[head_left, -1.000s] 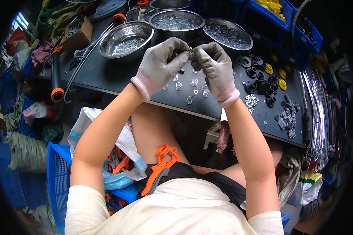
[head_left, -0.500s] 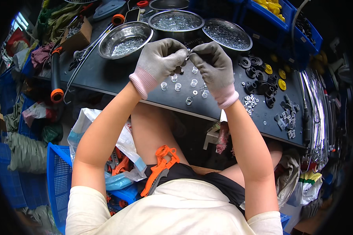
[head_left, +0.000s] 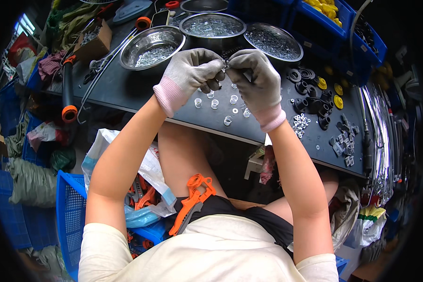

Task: The recorder is assembling orange plastic mechanical handles using springs, washers, and bolts.

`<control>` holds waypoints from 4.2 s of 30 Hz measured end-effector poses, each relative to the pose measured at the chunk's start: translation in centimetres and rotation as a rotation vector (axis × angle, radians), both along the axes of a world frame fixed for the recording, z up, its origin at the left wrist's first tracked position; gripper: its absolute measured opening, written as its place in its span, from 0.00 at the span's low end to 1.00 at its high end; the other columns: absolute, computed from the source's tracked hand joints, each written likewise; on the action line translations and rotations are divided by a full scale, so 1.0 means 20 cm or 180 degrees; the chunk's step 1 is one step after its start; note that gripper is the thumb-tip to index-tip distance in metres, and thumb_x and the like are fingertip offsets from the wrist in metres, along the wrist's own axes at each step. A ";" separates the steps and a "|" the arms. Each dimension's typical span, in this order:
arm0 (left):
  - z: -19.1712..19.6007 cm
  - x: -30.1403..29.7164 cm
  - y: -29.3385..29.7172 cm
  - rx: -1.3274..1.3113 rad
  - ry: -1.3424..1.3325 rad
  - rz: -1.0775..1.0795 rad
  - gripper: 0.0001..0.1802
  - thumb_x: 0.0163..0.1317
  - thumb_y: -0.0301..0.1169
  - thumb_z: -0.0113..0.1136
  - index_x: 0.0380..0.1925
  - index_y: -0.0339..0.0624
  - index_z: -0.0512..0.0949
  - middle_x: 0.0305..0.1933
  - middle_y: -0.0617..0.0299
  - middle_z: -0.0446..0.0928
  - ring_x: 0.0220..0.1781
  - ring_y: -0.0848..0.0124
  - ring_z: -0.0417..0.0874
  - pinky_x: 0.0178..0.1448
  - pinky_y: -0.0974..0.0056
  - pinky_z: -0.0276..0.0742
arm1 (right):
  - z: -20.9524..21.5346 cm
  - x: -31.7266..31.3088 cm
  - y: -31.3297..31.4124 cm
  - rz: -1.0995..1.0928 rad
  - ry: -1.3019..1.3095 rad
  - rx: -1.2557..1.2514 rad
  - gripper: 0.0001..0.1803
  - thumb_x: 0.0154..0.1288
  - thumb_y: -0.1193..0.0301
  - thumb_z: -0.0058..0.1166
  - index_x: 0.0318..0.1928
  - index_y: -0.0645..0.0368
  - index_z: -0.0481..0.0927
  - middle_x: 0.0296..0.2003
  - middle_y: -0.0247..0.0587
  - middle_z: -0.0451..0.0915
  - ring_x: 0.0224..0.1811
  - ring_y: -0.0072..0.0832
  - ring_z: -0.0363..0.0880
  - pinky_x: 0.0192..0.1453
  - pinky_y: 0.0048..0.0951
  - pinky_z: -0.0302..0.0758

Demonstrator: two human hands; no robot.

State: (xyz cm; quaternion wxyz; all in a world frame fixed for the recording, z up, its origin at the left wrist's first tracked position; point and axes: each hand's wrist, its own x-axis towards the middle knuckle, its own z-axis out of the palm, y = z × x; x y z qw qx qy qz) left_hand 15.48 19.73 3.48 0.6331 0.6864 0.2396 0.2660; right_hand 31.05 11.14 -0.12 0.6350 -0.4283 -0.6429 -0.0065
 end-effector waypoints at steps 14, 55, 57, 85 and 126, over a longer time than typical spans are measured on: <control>-0.01 0.07 -0.04 0.0164 0.0090 0.0307 0.09 0.67 0.31 0.53 0.37 0.34 0.75 0.27 0.63 0.78 0.24 0.78 0.78 0.30 0.76 0.74 | 0.07 0.04 -0.05 -0.0316 -0.0267 -0.0629 0.10 0.57 0.80 0.61 0.41 0.63 0.80 0.34 0.40 0.82 0.34 0.26 0.83 0.40 0.24 0.80; -0.13 0.23 0.11 0.4207 0.2194 0.0246 0.07 0.60 0.35 0.57 0.34 0.46 0.75 0.31 0.53 0.81 0.36 0.54 0.84 0.40 0.53 0.80 | 0.08 0.21 -0.14 -0.2104 -0.1054 -0.2280 0.22 0.53 0.78 0.66 0.50 0.55 0.78 0.38 0.44 0.84 0.42 0.34 0.84 0.49 0.30 0.78; -0.14 0.25 0.11 0.4281 0.2682 -0.0164 0.09 0.59 0.38 0.57 0.33 0.46 0.76 0.31 0.54 0.82 0.37 0.55 0.85 0.42 0.53 0.80 | 0.07 0.21 -0.14 -0.1986 -0.1004 -0.2801 0.22 0.50 0.77 0.67 0.48 0.55 0.78 0.39 0.47 0.83 0.44 0.42 0.83 0.50 0.35 0.78; -0.05 -0.05 0.13 0.2074 0.0848 0.0347 0.07 0.60 0.26 0.64 0.37 0.34 0.81 0.33 0.62 0.81 0.36 0.77 0.81 0.44 0.71 0.77 | 0.08 -0.02 -0.08 -0.0473 0.0484 -0.1692 0.09 0.64 0.71 0.57 0.41 0.62 0.81 0.32 0.45 0.82 0.32 0.29 0.82 0.39 0.28 0.78; -0.05 -0.04 -0.02 -0.0772 -0.0526 0.0025 0.09 0.64 0.31 0.57 0.36 0.35 0.75 0.29 0.67 0.76 0.28 0.82 0.76 0.34 0.76 0.73 | 0.08 -0.07 -0.03 -0.0386 -0.0976 0.0271 0.10 0.59 0.79 0.63 0.41 0.66 0.77 0.36 0.35 0.82 0.38 0.22 0.82 0.42 0.23 0.80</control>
